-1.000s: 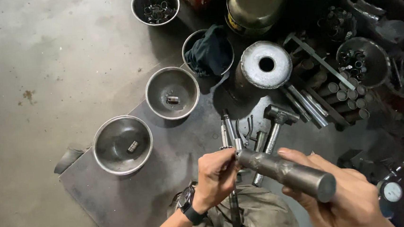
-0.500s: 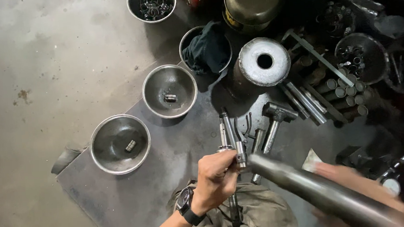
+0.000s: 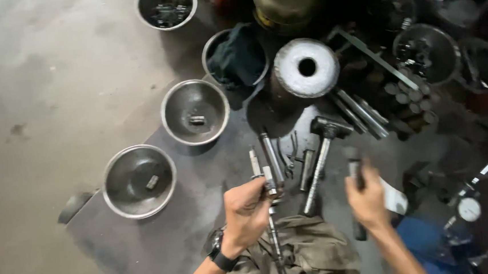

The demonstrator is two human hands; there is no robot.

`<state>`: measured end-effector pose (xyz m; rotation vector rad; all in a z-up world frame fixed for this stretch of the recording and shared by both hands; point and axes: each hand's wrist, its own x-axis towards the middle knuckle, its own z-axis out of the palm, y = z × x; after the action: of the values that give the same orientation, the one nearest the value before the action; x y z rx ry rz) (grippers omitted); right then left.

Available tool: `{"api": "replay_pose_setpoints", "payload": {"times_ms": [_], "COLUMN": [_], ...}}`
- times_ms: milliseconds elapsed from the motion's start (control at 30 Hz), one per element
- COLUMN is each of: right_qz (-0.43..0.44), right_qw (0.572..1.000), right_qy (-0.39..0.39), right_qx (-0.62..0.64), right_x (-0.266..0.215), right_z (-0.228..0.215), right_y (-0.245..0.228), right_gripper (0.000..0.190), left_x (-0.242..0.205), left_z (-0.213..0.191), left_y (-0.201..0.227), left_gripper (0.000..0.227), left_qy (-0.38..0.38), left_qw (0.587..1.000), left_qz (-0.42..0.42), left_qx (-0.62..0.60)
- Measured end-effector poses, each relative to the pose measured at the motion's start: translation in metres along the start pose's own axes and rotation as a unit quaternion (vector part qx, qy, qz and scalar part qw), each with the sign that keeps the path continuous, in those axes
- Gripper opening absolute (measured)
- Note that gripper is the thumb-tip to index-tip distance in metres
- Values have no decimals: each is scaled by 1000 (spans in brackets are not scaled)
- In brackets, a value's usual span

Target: The person uses a hammer to tap a small metal ring onto a cylindrical metal rod, repeating the process several times. They then place the rod into a larger mechanical assembly and rotate it to check the fit.

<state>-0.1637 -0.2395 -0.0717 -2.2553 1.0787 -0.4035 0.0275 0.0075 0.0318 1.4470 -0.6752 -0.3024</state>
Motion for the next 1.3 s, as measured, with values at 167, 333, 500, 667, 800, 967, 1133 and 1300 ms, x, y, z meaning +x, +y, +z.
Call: {"api": "replay_pose_setpoints", "payload": {"times_ms": [167,333,500,667,800,967,1133,1300], "right_qz": [-2,-48,-189,-67,-9,-19,-21,-31], "right_qw": [996,990,827,771,737,757,747,720], "right_qy": [15,67,-241,-352,-336,-319,-324,-342], "right_qx": [-91,-115,472,527,587,571,580,603], "right_x": [-6,15,6,5,-2,-7,-19,-20], "right_z": [77,82,-9,-18,-2,6,12,5], "right_y": [95,60,-133,-174,-174,-170,-164,-167], "right_gripper": [62,61,59,79,82,68,59,105], "left_x": [-6,-1,4,3,-3,-5,-15,-9], "left_z": [9,18,31,38,39,39,37,30], "left_y": [-17,-16,-10,-7,-17,-27,-39,-22], "left_gripper": [13,12,15,13,9,3,2,15], "left_qy": [-3,8,-14,-11,-10,-6,10,-14], "left_qw": [999,999,998,998,997,996,995,999], "left_qz": [-34,-45,-54,-64,-70,-79,-99,-22], "left_qx": [23,27,-13,-20,-21,-27,-1,41]}}
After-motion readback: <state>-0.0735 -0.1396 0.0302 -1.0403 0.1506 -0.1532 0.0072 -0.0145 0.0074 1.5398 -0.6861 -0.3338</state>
